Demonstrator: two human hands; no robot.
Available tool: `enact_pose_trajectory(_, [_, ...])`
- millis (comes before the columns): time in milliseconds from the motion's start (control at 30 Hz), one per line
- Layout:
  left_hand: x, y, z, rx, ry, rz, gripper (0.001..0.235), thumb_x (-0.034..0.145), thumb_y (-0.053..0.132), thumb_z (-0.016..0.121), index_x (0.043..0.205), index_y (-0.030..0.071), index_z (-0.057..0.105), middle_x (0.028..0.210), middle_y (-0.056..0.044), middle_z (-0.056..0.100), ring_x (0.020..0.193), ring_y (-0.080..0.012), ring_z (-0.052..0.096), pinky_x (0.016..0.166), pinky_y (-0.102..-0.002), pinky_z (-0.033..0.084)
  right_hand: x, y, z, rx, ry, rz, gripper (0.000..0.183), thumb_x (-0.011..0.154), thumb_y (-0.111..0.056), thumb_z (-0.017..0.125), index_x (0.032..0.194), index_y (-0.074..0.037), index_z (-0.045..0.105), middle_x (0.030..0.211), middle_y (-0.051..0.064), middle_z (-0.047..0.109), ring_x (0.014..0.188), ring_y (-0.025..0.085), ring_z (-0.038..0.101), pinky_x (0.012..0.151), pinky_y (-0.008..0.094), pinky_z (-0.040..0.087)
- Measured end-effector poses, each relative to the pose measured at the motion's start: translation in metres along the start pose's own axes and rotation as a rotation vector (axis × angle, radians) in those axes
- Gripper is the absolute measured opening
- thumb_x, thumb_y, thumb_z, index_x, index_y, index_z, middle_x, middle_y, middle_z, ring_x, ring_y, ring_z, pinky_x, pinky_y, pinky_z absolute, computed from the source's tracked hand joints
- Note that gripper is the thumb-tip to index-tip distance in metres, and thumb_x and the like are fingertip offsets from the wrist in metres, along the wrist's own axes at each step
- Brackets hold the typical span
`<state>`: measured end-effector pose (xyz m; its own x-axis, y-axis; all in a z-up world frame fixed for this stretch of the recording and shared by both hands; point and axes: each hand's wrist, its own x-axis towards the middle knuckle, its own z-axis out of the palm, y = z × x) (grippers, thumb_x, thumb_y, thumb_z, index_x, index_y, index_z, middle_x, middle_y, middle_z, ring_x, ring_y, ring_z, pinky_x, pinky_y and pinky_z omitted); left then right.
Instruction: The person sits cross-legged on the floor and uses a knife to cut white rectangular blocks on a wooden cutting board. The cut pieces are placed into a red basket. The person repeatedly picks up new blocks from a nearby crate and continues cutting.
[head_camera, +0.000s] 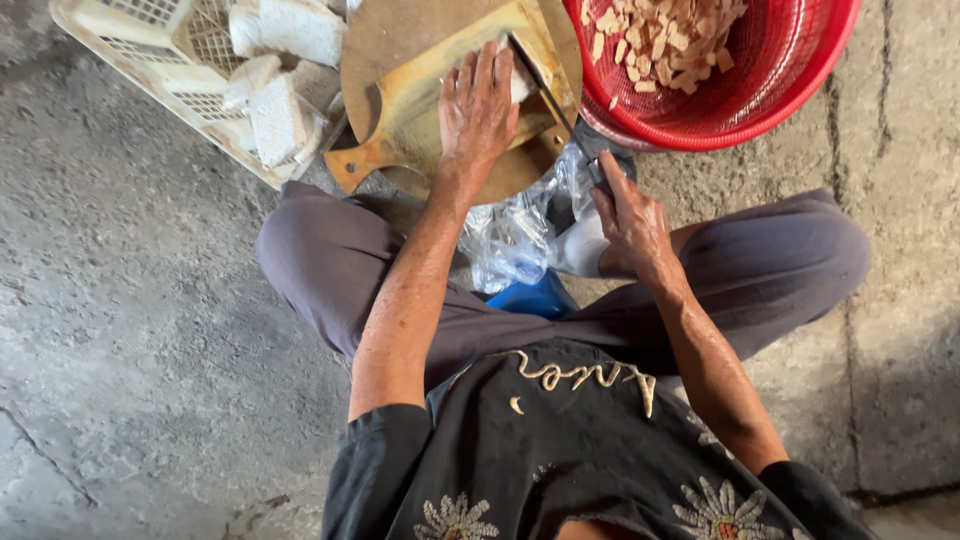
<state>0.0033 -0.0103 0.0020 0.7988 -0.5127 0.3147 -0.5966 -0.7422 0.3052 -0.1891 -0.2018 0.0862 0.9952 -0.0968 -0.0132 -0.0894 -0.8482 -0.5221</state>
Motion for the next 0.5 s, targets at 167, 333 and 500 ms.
enact_pose_trajectory(167, [-0.002, -0.002, 0.006, 0.027, 0.013, -0.012, 0.067, 0.081, 0.015, 0.081, 0.14, 0.005, 0.05, 0.146, -0.016, 0.052, 0.131, -0.0351, 0.056, 0.106, -0.053, 0.05, -0.01, -0.002, -0.009, -0.014, -0.026, 0.025, 0.057, 0.103, -0.023, 0.067, 0.155, -0.012, 0.047, 0.105, 0.024, 0.071, 0.086, 0.044, 0.072, 0.073, 0.052, 0.057])
enact_pose_trajectory(333, [0.0, -0.002, 0.013, 0.012, 0.007, -0.002, 0.07, 0.076, 0.018, 0.082, 0.136, 0.002, 0.05, 0.144, -0.02, 0.052, 0.127, -0.0378, 0.057, 0.102, -0.054, 0.051, -0.001, -0.013, -0.017, -0.072, -0.271, 0.256, 0.057, 0.105, -0.025, 0.062, 0.157, -0.013, 0.042, 0.1, 0.024, 0.069, 0.071, 0.039, 0.072, 0.059, 0.049, 0.057])
enact_pose_trajectory(500, [-0.002, -0.006, 0.013, 0.035, 0.018, 0.025, 0.074, 0.08, 0.022, 0.086, 0.14, 0.003, 0.049, 0.145, -0.018, 0.052, 0.128, -0.0372, 0.056, 0.104, -0.052, 0.051, 0.026, -0.019, 0.006, -0.095, -0.072, 0.042, 0.054, 0.107, -0.024, 0.064, 0.155, -0.013, 0.044, 0.105, 0.023, 0.072, 0.074, 0.041, 0.071, 0.062, 0.05, 0.056])
